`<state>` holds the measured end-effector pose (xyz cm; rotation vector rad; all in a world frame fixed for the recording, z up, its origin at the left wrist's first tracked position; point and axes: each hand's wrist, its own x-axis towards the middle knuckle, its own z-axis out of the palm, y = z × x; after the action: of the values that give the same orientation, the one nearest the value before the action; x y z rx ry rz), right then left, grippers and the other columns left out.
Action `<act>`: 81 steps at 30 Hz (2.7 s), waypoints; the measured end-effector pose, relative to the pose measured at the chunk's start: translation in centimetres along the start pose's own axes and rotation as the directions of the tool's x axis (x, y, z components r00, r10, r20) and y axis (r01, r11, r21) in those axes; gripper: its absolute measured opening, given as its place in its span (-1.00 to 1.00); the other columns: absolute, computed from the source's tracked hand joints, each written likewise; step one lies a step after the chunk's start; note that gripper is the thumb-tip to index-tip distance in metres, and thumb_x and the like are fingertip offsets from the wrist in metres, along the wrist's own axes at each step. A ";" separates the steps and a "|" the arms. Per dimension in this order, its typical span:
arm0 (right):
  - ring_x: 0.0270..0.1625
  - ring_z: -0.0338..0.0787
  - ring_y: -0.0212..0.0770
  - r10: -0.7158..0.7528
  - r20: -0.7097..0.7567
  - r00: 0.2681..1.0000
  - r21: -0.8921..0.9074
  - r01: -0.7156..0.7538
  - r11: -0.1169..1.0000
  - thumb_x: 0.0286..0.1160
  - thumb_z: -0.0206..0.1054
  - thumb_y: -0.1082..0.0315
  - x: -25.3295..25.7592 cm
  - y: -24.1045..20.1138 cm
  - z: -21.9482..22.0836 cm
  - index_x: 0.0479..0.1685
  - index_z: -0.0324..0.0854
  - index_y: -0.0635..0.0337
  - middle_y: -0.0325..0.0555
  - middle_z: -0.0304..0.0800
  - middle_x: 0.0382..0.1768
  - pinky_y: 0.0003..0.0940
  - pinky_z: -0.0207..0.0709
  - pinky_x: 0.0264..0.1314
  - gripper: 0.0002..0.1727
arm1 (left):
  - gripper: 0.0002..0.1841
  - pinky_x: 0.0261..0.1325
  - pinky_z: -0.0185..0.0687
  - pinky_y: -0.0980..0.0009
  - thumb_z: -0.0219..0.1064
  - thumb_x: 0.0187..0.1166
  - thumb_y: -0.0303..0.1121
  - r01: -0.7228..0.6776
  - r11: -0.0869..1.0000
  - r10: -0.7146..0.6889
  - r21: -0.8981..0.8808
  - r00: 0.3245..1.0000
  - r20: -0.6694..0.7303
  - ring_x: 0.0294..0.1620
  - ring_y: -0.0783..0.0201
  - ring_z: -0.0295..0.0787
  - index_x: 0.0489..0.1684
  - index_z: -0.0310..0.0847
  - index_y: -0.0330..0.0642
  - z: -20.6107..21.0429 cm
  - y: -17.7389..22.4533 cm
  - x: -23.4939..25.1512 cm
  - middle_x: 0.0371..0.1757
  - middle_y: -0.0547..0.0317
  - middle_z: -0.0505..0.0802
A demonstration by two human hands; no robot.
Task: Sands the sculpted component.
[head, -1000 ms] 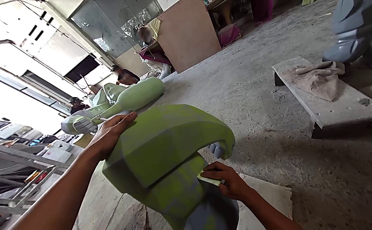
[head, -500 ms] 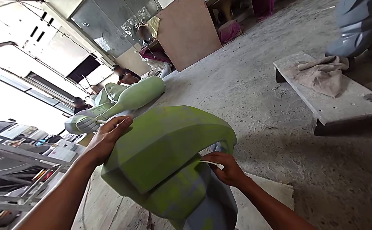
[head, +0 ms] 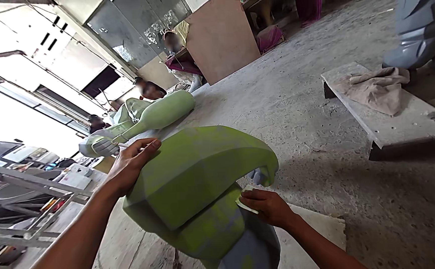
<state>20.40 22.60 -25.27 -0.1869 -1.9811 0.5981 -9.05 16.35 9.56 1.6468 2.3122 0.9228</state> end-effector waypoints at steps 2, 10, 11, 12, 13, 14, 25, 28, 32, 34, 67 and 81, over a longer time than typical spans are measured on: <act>0.48 0.71 -0.25 0.017 -0.039 0.999 0.046 -0.016 0.999 0.57 0.32 0.42 -0.6 0.6 -0.2 0.42 0.72 -0.14 -0.20 0.77 0.41 -0.23 0.61 0.56 -0.55 | -0.42 -0.01 0.76 0.05 0.23 0.56 0.36 -0.016 1.000 0.016 0.012 1.000 -0.002 -0.04 0.20 0.84 0.39 0.64 0.26 0.0 -0.1 0.1 0.04 0.18 0.85; 0.36 0.77 -0.25 0.088 -0.253 0.963 0.226 -0.030 0.974 0.54 0.31 0.52 3.8 -1.6 1.7 0.35 0.77 -0.03 -0.10 0.78 0.32 -0.26 0.73 0.41 -0.56 | -0.44 -0.01 0.75 -0.02 0.20 0.56 0.39 -0.010 0.999 0.010 0.053 1.000 0.003 -0.04 0.17 0.85 0.37 0.65 0.33 0.4 1.4 -0.2 0.04 0.15 0.87; 0.35 0.77 -0.24 0.081 -0.255 0.964 0.236 -0.020 0.972 0.52 0.31 0.54 4.2 -1.7 1.8 0.34 0.78 -0.03 -0.09 0.78 0.31 -0.25 0.72 0.42 -0.56 | -0.43 -0.01 0.75 -0.03 0.20 0.56 0.39 -0.007 0.998 0.007 0.056 1.000 0.001 -0.04 0.16 0.85 0.37 0.66 0.33 0.4 1.5 -0.1 0.05 0.14 0.87; 0.36 0.76 -0.23 0.074 -0.239 0.968 0.240 -0.015 0.971 0.53 0.29 0.54 4.3 -1.8 1.6 0.34 0.77 -0.05 -0.10 0.77 0.31 -0.24 0.72 0.43 -0.55 | -0.43 -0.01 0.75 -0.03 0.20 0.56 0.39 -0.003 0.998 0.003 0.057 1.000 0.001 -0.04 0.16 0.85 0.37 0.66 0.32 0.4 1.7 -0.1 0.05 0.14 0.87; 0.37 0.75 -0.24 0.070 -0.205 0.976 0.244 -0.018 0.970 0.54 0.27 0.53 4.5 -1.9 1.2 0.36 0.77 -0.09 -0.12 0.77 0.32 -0.23 0.71 0.44 -0.54 | -0.43 -0.02 0.74 -0.02 0.20 0.56 0.39 0.002 0.998 -0.002 0.055 1.000 0.001 -0.05 0.16 0.84 0.36 0.65 0.31 0.4 1.8 -0.1 0.04 0.15 0.86; 0.37 0.74 -0.27 0.072 -0.158 0.985 0.251 -0.030 0.968 0.56 0.25 0.51 4.6 -2.0 0.6 0.37 0.76 -0.13 -0.16 0.76 0.33 -0.23 0.69 0.44 -0.53 | -0.42 -0.05 0.75 -0.01 0.20 0.56 0.40 0.006 0.998 -0.005 0.056 1.000 -0.003 -0.09 0.17 0.84 0.36 0.66 0.30 0.4 1.8 -0.1 0.01 0.15 0.86; 0.40 0.70 -0.19 0.052 -0.053 0.997 0.311 -0.033 0.950 0.57 0.19 0.45 0.2 -2.6 0.0 0.39 0.75 -0.12 -0.08 0.71 0.38 -0.22 0.66 0.44 -0.53 | -0.42 -0.09 0.76 -0.02 0.21 0.55 0.39 0.038 0.998 -0.037 0.051 0.999 -0.016 -0.14 0.16 0.85 0.35 0.65 0.29 0.5 1.7 0.0 -0.06 0.13 0.87; 0.39 0.70 -0.18 0.064 -0.096 0.993 0.330 -0.029 0.944 0.55 0.17 0.47 -0.9 -2.8 0.9 0.39 0.74 -0.11 -0.06 0.69 0.40 -0.22 0.67 0.43 -0.52 | -0.44 -0.08 0.75 -0.03 0.23 0.55 0.39 0.037 0.998 -0.036 0.045 0.999 -0.027 -0.14 0.15 0.84 0.33 0.67 0.30 0.5 1.8 0.0 -0.04 0.13 0.87; 0.41 0.69 -0.17 0.085 -0.102 0.991 0.353 -0.044 0.935 0.51 0.18 0.48 -1.8 -2.8 1.3 0.39 0.74 -0.10 -0.07 0.69 0.41 -0.20 0.67 0.45 -0.50 | -0.43 -0.09 0.77 0.01 0.24 0.53 0.40 0.036 0.999 -0.036 0.034 0.999 -0.013 -0.14 0.18 0.85 0.34 0.66 0.31 0.4 1.8 0.3 -0.04 0.16 0.87; 0.38 0.71 -0.19 0.094 -0.094 0.991 0.367 -0.053 0.929 0.55 0.19 0.46 -2.1 -2.7 1.1 0.37 0.76 -0.10 -0.09 0.70 0.38 -0.22 0.68 0.43 -0.53 | -0.44 -0.10 0.76 0.03 0.24 0.54 0.38 0.050 0.998 -0.049 0.028 0.999 -0.013 -0.14 0.20 0.85 0.34 0.66 0.29 0.5 2.2 0.2 -0.05 0.16 0.88; 0.44 0.74 -0.12 -0.054 -0.172 0.984 -0.117 0.034 0.993 0.64 0.19 0.35 -1.5 -8.3 -3.6 0.45 0.65 -0.19 -0.14 0.79 0.31 0.00 0.62 0.58 -0.56 | -0.05 0.09 0.74 -0.17 0.14 0.20 0.70 0.350 0.937 -0.349 0.010 0.934 -0.073 0.02 0.09 0.87 0.20 0.75 0.05 1.3 4.4 2.2 0.00 0.05 0.90; 0.45 0.70 -0.16 0.212 -0.351 0.912 -0.049 -0.243 0.969 0.65 0.15 0.32 -3.9 -8.1 -4.8 0.37 0.72 -0.37 -0.22 0.76 0.34 -0.07 0.65 0.48 -0.56 | 0.00 0.14 0.76 -0.16 0.16 0.15 0.73 0.361 0.932 -0.361 -0.012 0.930 -0.062 0.08 0.08 0.88 0.28 0.71 0.04 1.1 3.6 3.6 0.06 0.06 0.90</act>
<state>27.43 15.70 -22.71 -0.5500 -1.6570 0.5787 -7.10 20.76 11.48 1.1431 2.5353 0.8990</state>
